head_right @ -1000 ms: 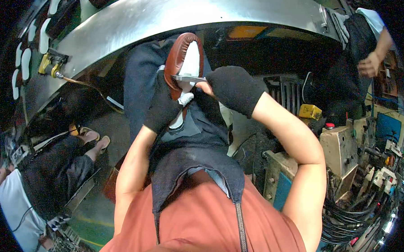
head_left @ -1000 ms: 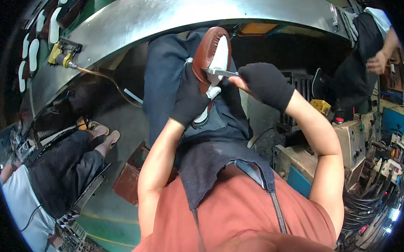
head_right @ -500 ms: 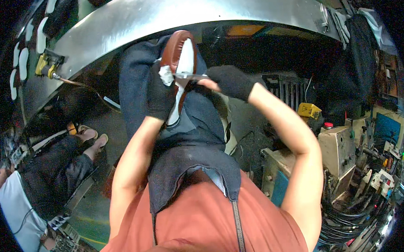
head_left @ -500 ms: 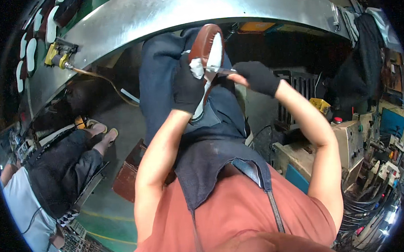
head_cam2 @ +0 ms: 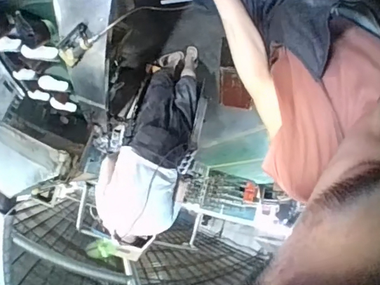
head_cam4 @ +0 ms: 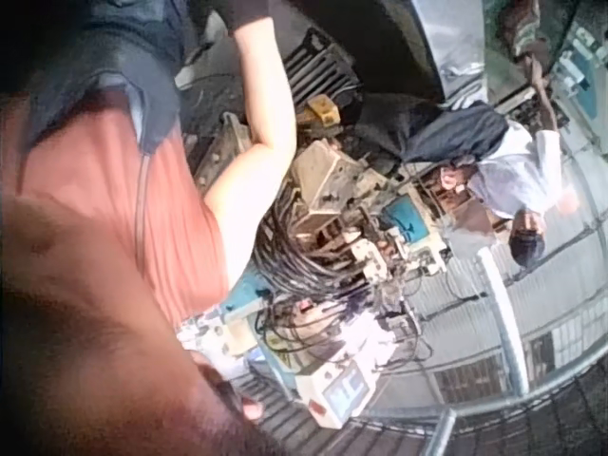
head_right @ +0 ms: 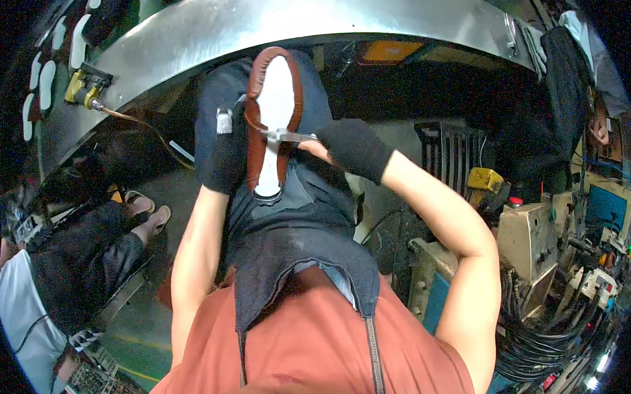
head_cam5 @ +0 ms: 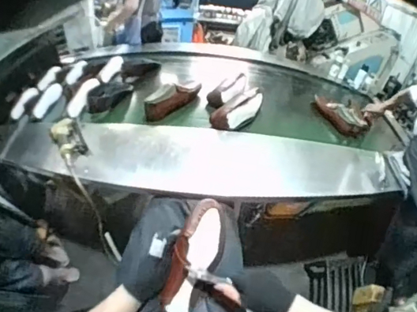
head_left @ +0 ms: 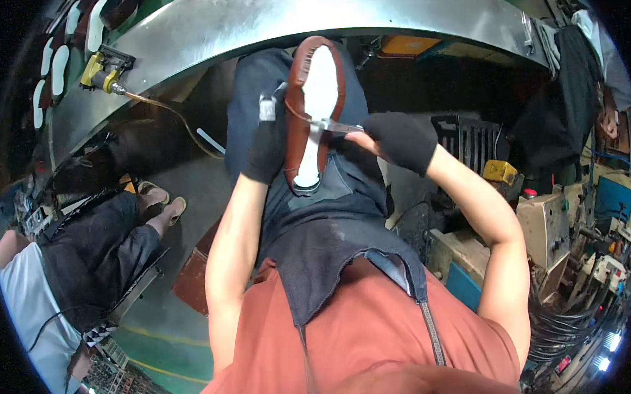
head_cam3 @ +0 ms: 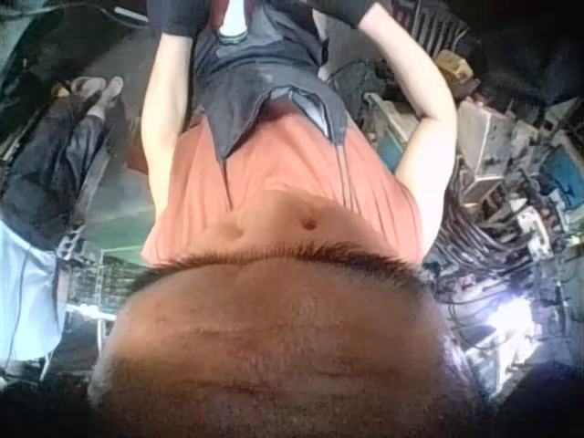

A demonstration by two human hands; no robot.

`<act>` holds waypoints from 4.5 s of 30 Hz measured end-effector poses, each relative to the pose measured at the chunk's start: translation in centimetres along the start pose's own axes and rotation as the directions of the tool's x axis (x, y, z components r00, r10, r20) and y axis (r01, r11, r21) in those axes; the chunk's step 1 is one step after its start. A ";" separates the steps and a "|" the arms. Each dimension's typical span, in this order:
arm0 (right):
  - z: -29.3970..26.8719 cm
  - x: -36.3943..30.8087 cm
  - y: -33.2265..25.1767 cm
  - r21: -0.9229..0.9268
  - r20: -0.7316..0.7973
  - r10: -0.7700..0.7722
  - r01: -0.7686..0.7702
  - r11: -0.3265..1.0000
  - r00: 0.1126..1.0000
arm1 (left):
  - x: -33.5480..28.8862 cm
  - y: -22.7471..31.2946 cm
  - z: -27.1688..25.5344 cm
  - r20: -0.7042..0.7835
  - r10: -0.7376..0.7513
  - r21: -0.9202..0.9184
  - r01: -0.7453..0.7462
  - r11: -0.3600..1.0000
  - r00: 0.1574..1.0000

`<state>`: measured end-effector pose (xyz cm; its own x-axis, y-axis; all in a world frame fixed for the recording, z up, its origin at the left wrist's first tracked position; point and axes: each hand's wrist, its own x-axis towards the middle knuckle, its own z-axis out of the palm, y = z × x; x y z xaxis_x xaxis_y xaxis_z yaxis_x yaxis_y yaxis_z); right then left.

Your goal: The person uses a pair of pliers to trim excess white material from the sole of a brown shoe. They repeatedly pick up shoes from a conveyor belt, hold them on their lap, and scrape the edges of the sole with the tool before placing the shoe back on the belt.

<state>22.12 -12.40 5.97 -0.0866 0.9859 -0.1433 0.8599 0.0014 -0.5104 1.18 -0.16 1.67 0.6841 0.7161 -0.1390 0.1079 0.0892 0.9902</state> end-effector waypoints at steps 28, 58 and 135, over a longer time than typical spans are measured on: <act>-0.2 -3.6 1.6 0.382 0.182 0.259 -0.311 0.870 0.949 | 2.5 0.0 0.6 0.025 -0.310 -0.523 0.277 0.806 0.950; -1.7 0.9 -2.1 -0.035 0.162 0.074 -0.069 0.997 0.984 | 5.7 3.3 -0.4 0.136 -0.309 -0.438 0.337 0.834 0.941; 8.7 -0.6 4.1 0.891 0.340 0.687 -0.454 -0.017 0.642 | 4.2 5.4 -14.9 -0.396 0.211 0.119 -0.177 0.977 0.894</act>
<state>21.27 -14.48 -3.43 0.3641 0.5766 -0.7314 -0.4234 -0.5970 -0.6814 -6.16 13.66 6.70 0.3484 0.9330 0.0908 0.0702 -0.1225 0.9900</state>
